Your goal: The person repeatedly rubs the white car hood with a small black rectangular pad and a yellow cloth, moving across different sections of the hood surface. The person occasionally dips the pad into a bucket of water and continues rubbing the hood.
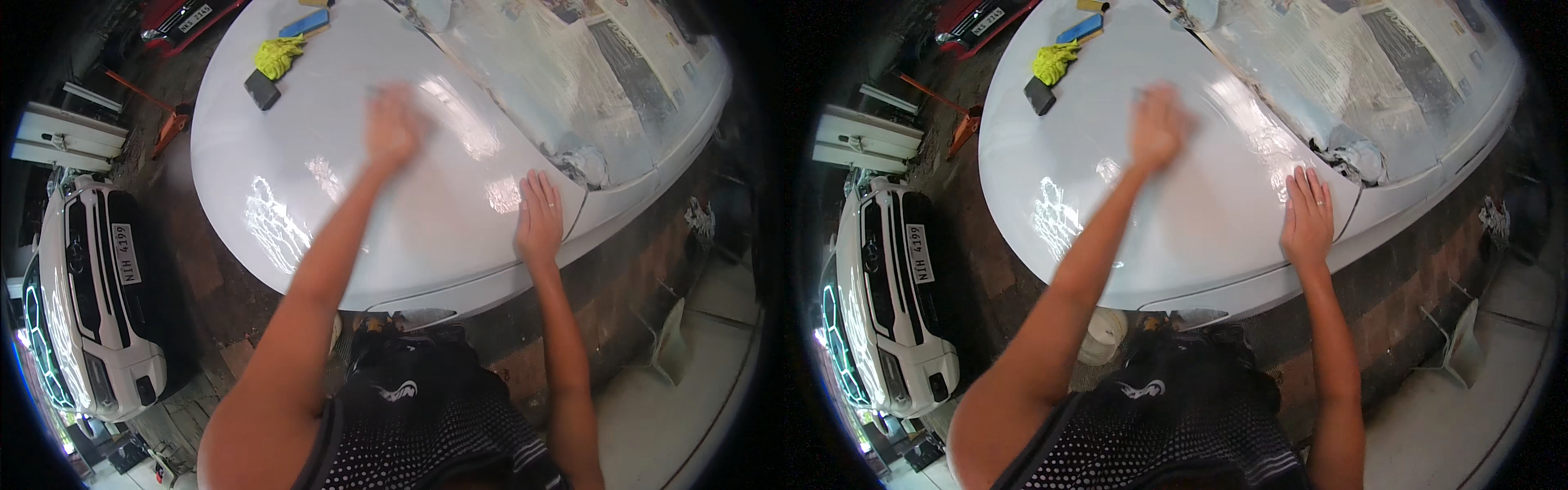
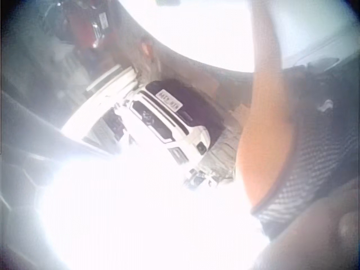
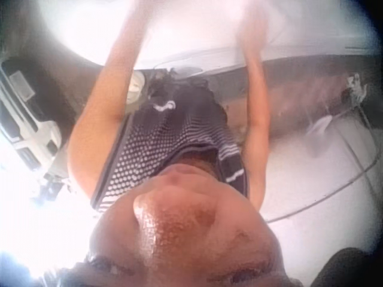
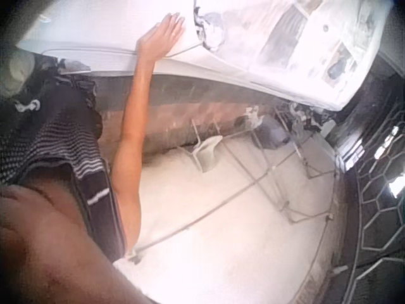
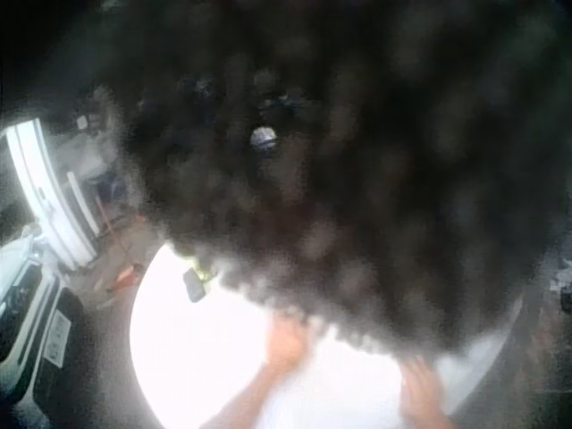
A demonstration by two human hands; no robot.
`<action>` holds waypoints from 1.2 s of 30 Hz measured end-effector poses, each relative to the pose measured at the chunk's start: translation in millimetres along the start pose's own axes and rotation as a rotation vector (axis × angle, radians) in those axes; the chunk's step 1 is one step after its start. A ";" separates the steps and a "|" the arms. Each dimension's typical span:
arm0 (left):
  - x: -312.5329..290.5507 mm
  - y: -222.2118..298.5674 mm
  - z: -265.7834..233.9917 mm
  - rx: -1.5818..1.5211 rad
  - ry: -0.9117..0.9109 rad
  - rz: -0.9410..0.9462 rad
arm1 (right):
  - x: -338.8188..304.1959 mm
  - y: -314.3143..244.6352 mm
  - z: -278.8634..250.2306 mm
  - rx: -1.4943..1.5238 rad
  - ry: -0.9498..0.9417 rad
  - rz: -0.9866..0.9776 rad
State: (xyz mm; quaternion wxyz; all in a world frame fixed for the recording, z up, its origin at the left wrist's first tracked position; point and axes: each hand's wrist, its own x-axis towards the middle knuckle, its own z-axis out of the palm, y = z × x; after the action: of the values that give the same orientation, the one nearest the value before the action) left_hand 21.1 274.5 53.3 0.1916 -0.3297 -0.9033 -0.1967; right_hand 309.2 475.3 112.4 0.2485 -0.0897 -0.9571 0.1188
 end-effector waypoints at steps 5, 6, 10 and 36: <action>-60.0 -30.6 -47.3 -0.110 -0.089 0.086 | 0.6 -1.8 -4.6 -0.004 0.006 -0.007; -53.2 -80.7 -66.7 -0.070 -0.051 -0.159 | 2.5 -3.3 -0.1 0.008 0.002 -0.020; -14.2 -25.0 -51.2 -0.031 0.034 -0.578 | 0.2 2.6 -2.2 -0.013 0.020 -0.018; -195.6 -124.4 -113.2 0.083 -0.113 -0.861 | -6.2 16.4 -4.0 0.028 0.165 -0.054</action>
State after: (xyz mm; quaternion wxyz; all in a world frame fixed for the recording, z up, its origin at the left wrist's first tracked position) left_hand 100.8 30.4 27.9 0.0553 0.0746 -0.9746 -0.2038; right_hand 318.4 490.2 108.5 0.3309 -0.0699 -0.9337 0.1175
